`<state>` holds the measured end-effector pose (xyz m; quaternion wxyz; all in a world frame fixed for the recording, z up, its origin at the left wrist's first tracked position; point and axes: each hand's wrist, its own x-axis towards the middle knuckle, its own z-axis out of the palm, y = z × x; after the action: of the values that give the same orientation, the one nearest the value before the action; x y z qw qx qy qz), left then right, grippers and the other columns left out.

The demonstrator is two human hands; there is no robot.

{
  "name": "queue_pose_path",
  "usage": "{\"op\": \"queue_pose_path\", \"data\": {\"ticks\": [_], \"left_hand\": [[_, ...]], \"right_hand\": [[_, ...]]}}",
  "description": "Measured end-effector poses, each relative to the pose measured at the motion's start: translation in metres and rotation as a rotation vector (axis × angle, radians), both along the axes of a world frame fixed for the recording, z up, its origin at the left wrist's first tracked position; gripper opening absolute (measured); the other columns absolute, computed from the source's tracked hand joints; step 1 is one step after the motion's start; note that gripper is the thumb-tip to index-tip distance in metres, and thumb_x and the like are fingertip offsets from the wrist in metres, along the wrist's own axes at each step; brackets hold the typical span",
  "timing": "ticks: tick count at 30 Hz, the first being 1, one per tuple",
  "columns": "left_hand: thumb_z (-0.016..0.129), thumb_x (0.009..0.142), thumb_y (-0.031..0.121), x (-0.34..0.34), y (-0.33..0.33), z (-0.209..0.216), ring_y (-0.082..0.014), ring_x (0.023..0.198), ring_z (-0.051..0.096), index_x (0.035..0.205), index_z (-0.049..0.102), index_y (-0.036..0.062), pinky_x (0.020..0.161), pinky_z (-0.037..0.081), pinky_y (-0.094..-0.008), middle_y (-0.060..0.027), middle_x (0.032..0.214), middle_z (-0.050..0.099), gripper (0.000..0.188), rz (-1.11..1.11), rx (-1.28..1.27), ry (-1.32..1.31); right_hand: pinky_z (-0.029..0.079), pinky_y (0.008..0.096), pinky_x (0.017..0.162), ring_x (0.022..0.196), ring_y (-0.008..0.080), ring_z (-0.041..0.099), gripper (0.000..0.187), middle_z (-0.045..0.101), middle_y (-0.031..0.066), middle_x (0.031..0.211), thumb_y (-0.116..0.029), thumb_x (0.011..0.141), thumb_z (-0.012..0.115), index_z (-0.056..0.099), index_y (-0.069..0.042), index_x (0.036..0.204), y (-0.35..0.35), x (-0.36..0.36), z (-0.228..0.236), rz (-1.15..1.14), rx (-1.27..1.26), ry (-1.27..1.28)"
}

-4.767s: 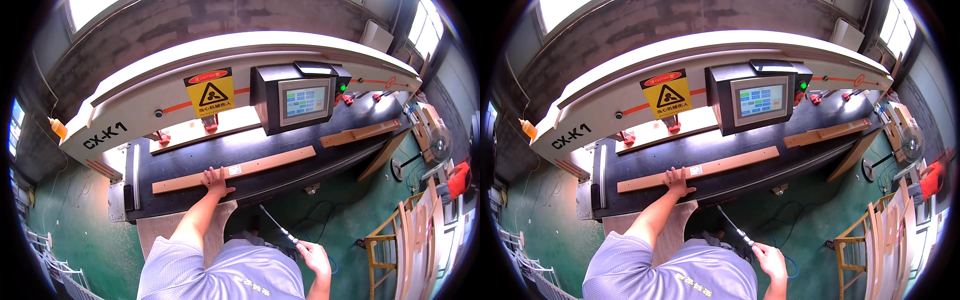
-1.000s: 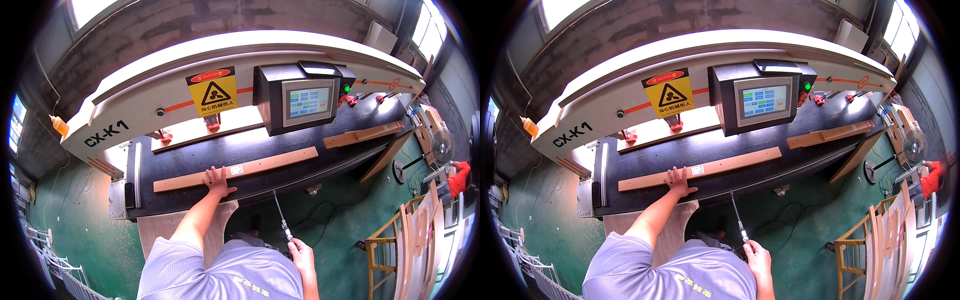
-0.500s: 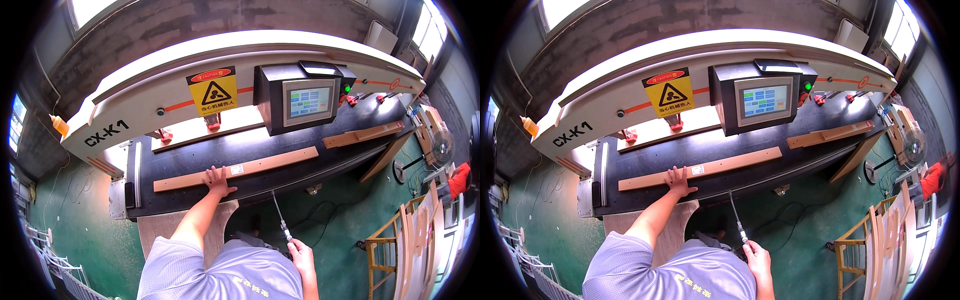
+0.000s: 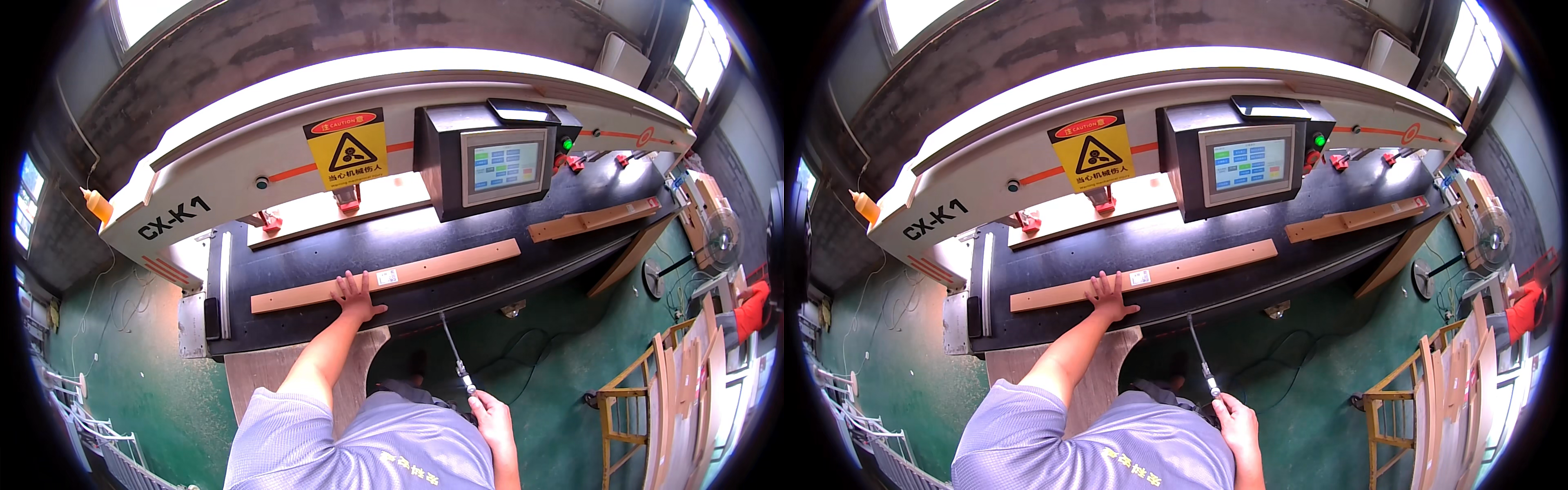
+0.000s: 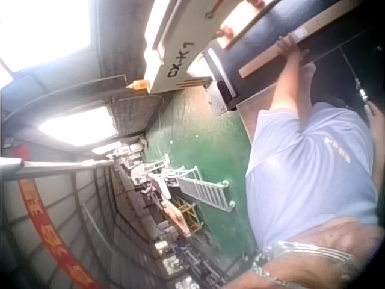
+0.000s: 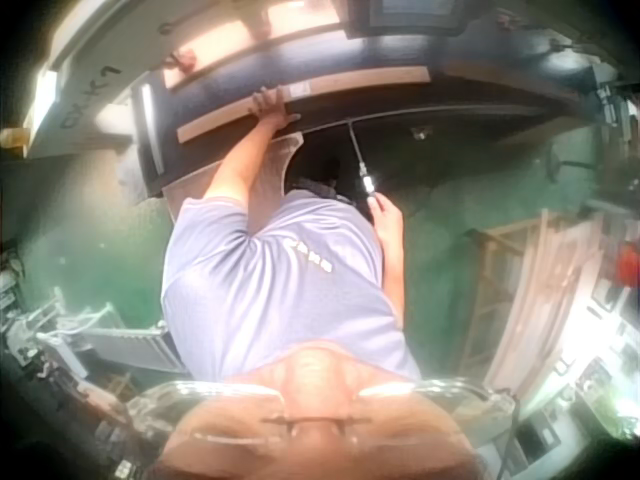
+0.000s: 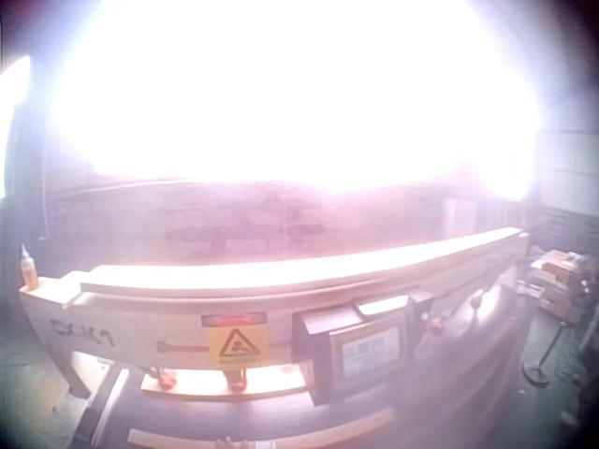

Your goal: The person positions wooden boards onto a large machine, operates a digital interface on the machine, and cleans the work surfaces with a hand-held air nozzle.

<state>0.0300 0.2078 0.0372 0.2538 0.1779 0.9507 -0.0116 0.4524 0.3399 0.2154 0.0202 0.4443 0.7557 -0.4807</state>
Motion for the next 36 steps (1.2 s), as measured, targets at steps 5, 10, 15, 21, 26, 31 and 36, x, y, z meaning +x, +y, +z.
{"op": "queue_pose_path", "data": {"ticks": [5,10,15,21,26,31,36], "left_hand": [[0.075,0.075,0.078,0.0,-0.001,-0.002,-0.0495,0.158,-0.018,0.169,-0.009,0.0282,0.119,0.001,-0.0765,-0.0235,0.173,-0.019,0.135,0.0,0.018,0.009],[0.075,0.076,0.078,0.001,-0.001,0.0,-0.0494,0.158,-0.018,0.169,-0.009,0.0279,0.118,0.001,-0.077,-0.0235,0.173,-0.019,0.135,0.0,0.013,0.007],[0.075,0.076,0.077,0.001,-0.001,0.003,-0.0498,0.157,-0.018,0.169,-0.01,0.0276,0.118,0.0,-0.0774,-0.0239,0.172,-0.02,0.134,-0.001,0.018,-0.001],[0.076,0.077,0.075,0.002,0.0,0.005,-0.0501,0.157,-0.019,0.169,-0.009,0.0275,0.118,0.0,-0.0777,-0.0243,0.172,-0.02,0.134,0.001,0.024,-0.005],[0.076,0.077,0.075,0.001,-0.002,0.0,-0.05,0.157,-0.019,0.169,-0.008,0.0276,0.118,0.0,-0.0776,-0.0244,0.172,-0.02,0.134,0.002,0.039,0.005],[0.076,0.077,0.075,0.001,-0.002,-0.001,-0.0499,0.157,-0.019,0.169,-0.008,0.0278,0.118,0.0,-0.0774,-0.0243,0.172,-0.02,0.134,0.005,0.037,0.001],[0.076,0.077,0.075,0.001,0.0,0.002,-0.0501,0.157,-0.019,0.169,-0.009,0.0277,0.118,0.0,-0.0775,-0.0243,0.172,-0.021,0.134,-0.002,0.03,-0.002]], "right_hand": [[0.053,0.0361,0.073,0.078,0.0235,0.073,0.037,0.075,0.0116,0.086,-0.039,0.099,0.067,0.074,-0.012,0.123,-0.001,-0.002,0.004,0.008,0.006,0.024],[0.054,0.0362,0.074,0.08,0.024,0.073,0.036,0.075,0.012,0.086,-0.039,0.099,0.067,0.074,-0.013,0.124,0.0,-0.003,0.009,0.021,-0.009,-0.001],[0.055,0.0367,0.076,0.082,0.0254,0.074,0.037,0.076,0.012,0.087,-0.039,0.099,0.068,0.075,-0.014,0.124,0.001,-0.003,0.007,0.041,-0.004,0.019],[0.056,0.0371,0.078,0.087,0.0277,0.076,0.038,0.077,0.0138,0.092,-0.04,0.099,0.068,0.075,-0.013,0.125,0.002,-0.003,0.005,0.046,-0.004,0.02],[0.056,0.0371,0.081,0.091,0.0282,0.076,0.039,0.078,0.0145,0.097,-0.04,0.099,0.068,0.074,-0.014,0.126,0.002,-0.005,0.01,0.053,-0.027,-0.017],[0.056,0.0375,0.082,0.093,0.0289,0.076,0.04,0.078,0.0149,0.099,-0.04,0.099,0.068,0.074,-0.013,0.127,0.002,-0.006,0.013,0.054,-0.043,-0.029],[0.056,0.0371,0.084,0.095,0.0297,0.076,0.04,0.078,0.0157,0.101,-0.04,0.099,0.068,0.074,-0.013,0.127,0.002,-0.005,0.01,0.068,-0.035,-0.027]]}}
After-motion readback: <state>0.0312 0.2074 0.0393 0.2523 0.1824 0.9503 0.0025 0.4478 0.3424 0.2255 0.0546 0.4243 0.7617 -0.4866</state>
